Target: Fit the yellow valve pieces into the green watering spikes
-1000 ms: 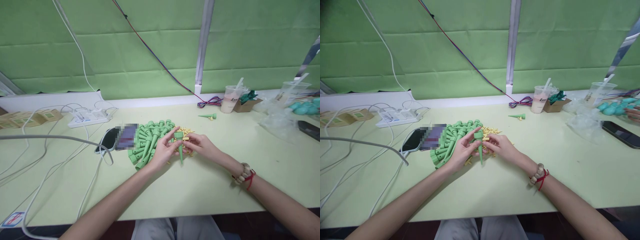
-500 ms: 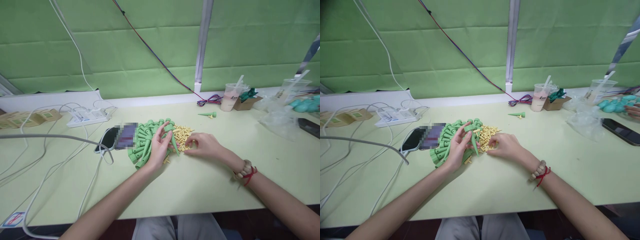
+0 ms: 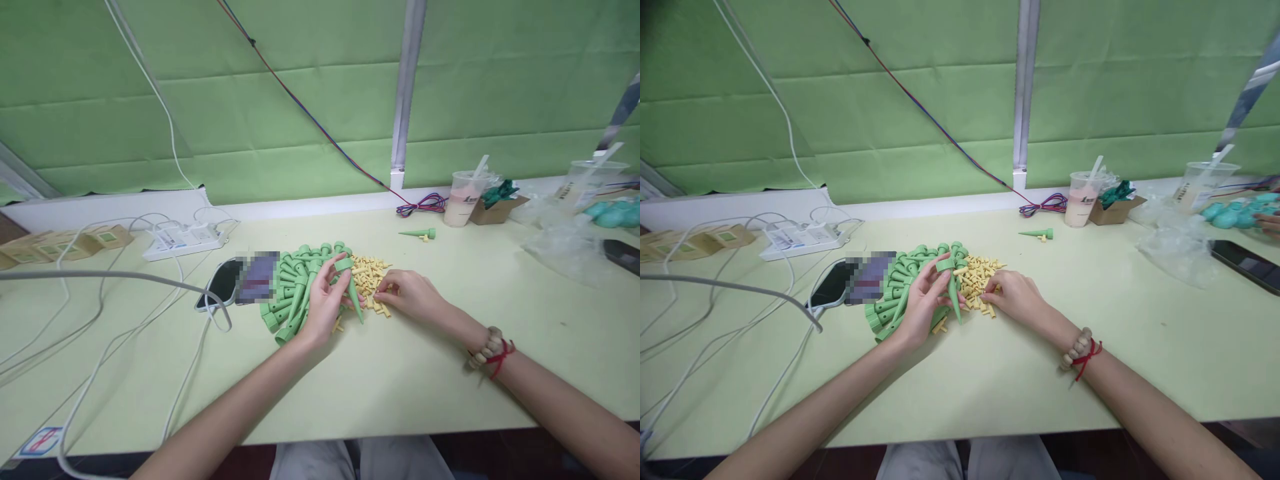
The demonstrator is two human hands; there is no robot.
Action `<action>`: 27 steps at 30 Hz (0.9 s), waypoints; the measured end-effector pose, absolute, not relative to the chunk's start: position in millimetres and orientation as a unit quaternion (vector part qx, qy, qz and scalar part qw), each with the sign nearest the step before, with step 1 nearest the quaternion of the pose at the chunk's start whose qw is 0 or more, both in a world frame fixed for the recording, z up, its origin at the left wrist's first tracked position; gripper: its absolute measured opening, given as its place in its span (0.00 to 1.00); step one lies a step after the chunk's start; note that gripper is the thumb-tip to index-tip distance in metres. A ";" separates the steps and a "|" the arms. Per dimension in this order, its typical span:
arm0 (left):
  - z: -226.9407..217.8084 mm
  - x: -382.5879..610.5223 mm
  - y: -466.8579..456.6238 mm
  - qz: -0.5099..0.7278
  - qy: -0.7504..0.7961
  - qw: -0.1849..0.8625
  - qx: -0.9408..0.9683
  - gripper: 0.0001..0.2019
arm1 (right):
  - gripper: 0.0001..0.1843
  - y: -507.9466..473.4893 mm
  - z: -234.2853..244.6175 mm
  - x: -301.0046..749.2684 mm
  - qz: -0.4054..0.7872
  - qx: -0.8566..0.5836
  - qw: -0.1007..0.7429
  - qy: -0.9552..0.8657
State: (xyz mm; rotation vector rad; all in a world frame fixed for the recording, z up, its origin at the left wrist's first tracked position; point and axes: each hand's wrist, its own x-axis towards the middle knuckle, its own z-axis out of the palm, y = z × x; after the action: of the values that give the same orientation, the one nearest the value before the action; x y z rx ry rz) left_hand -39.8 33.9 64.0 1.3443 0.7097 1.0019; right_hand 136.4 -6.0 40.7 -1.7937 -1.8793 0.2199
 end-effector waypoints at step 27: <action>57.2 -40.8 40.8 0.381 0.265 0.699 0.544 0.30 | 0.16 -6.7 49.5 124.0 0.233 -0.517 0.646 -0.511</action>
State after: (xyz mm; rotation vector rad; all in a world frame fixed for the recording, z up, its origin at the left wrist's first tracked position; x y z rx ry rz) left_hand -40.8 40.8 57.2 1.2123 0.5907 0.8489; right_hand 124.0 -6.7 49.5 -1.1763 -1.1634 0.5304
